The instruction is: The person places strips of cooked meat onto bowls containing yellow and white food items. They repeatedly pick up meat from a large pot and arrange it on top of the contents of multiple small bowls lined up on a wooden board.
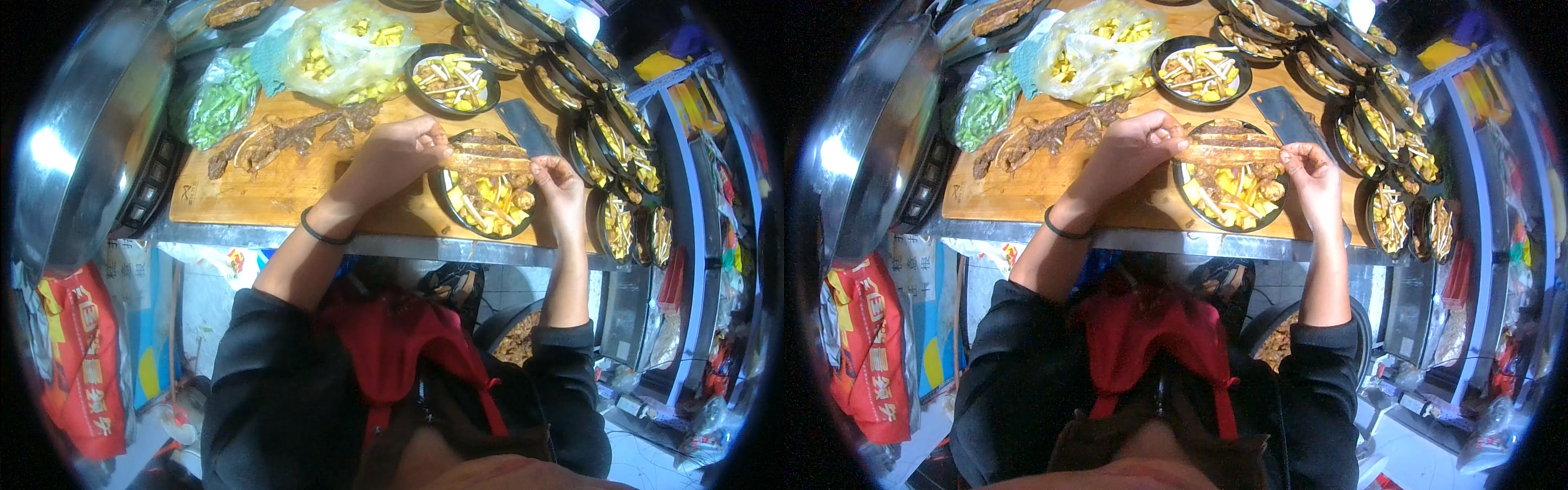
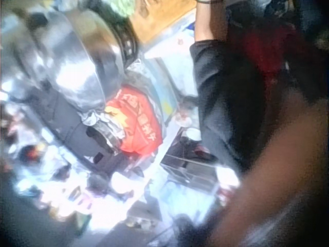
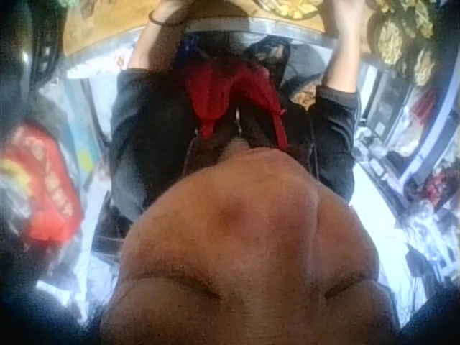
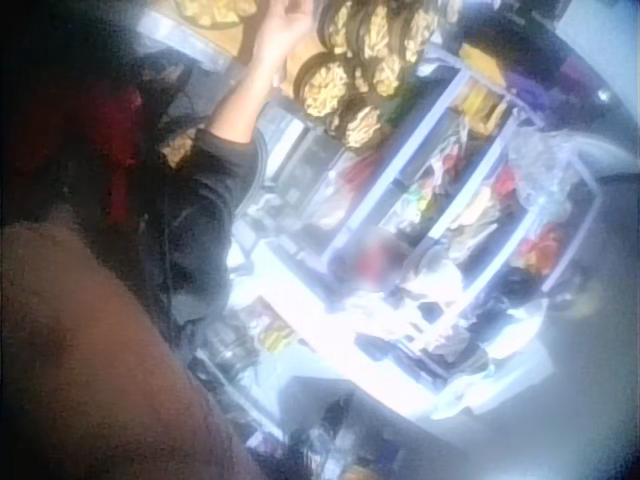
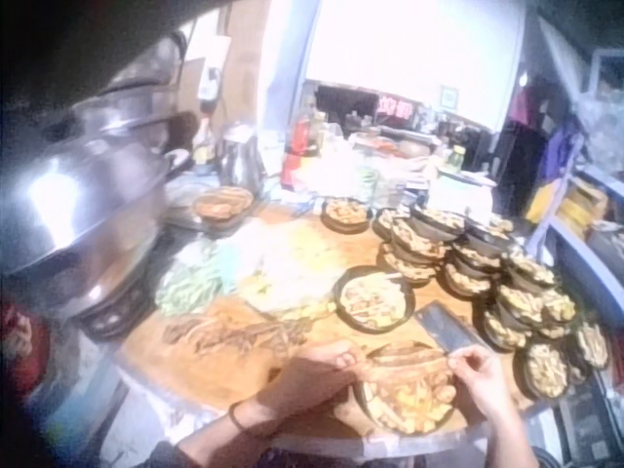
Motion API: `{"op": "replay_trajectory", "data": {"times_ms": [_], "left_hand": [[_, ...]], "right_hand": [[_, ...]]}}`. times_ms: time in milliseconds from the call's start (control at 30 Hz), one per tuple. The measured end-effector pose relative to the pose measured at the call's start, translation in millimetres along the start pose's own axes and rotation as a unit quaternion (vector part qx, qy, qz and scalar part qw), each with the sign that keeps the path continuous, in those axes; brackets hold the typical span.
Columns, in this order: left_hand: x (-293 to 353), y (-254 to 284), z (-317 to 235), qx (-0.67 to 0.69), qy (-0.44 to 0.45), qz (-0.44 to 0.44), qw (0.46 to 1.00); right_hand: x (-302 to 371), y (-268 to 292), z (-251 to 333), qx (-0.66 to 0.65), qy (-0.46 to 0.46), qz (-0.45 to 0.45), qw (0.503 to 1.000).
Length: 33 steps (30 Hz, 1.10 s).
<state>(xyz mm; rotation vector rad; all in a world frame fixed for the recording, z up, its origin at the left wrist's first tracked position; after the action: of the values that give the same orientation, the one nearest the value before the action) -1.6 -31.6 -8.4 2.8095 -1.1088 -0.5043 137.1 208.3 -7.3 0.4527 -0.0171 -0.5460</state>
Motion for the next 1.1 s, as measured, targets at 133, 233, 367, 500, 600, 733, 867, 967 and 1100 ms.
{"op": "replay_trajectory", "data": {"times_ms": [133, 233, 367, 500, 600, 733, 867, 967, 1100], "left_hand": [[1, 3, -1, 0.052, 0.035, -0.015, 0.998], [3, 10, -1, 0.070, 0.010, 0.046, 0.996], [2, 11, 4, 0.063, 0.002, 0.093, 0.994], [0, 5, 7, 0.022, -0.023, 0.075, 0.997], [-2, 5, 7, -0.011, -0.037, 0.079, 0.996], [-3, 7, 7, 0.001, -0.026, 0.071, 0.997], [-3, 5, 7, 0.034, 0.004, 0.054, 0.998], [-4, 3, 7, -0.009, 0.023, 0.068, 0.997], [-5, 2, 10, 0.014, 0.000, 0.071, 0.997]], "right_hand": [[1, 1, -3, -0.026, -0.005, -0.012, 1.000], [5, 2, -2, -0.032, -0.013, -0.023, 0.999], [7, 4, -1, -0.001, -0.024, -0.015, 1.000], [6, 5, 0, 0.020, -0.010, -0.011, 1.000], [6, 4, 1, 0.040, -0.015, -0.014, 0.999], [6, 4, 1, 0.037, -0.014, -0.018, 0.999], [7, 5, 0, 0.047, 0.001, -0.017, 0.999], [7, 4, -2, 0.044, -0.001, -0.012, 0.999], [6, 5, 0, 0.046, -0.012, 0.007, 0.999]]}}
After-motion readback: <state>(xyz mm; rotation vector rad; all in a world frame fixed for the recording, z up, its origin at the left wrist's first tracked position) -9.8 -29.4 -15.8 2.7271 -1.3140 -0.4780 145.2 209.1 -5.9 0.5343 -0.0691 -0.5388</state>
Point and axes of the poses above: each hand's wrist, its own x-axis away from the middle knuckle, its own y-axis out of the back of the hand, z = x × y, the point moved 1 cm from there along -x, towards the middle knuckle, and after that the axes turned 5 degrees about x, right-handed, at the moved point
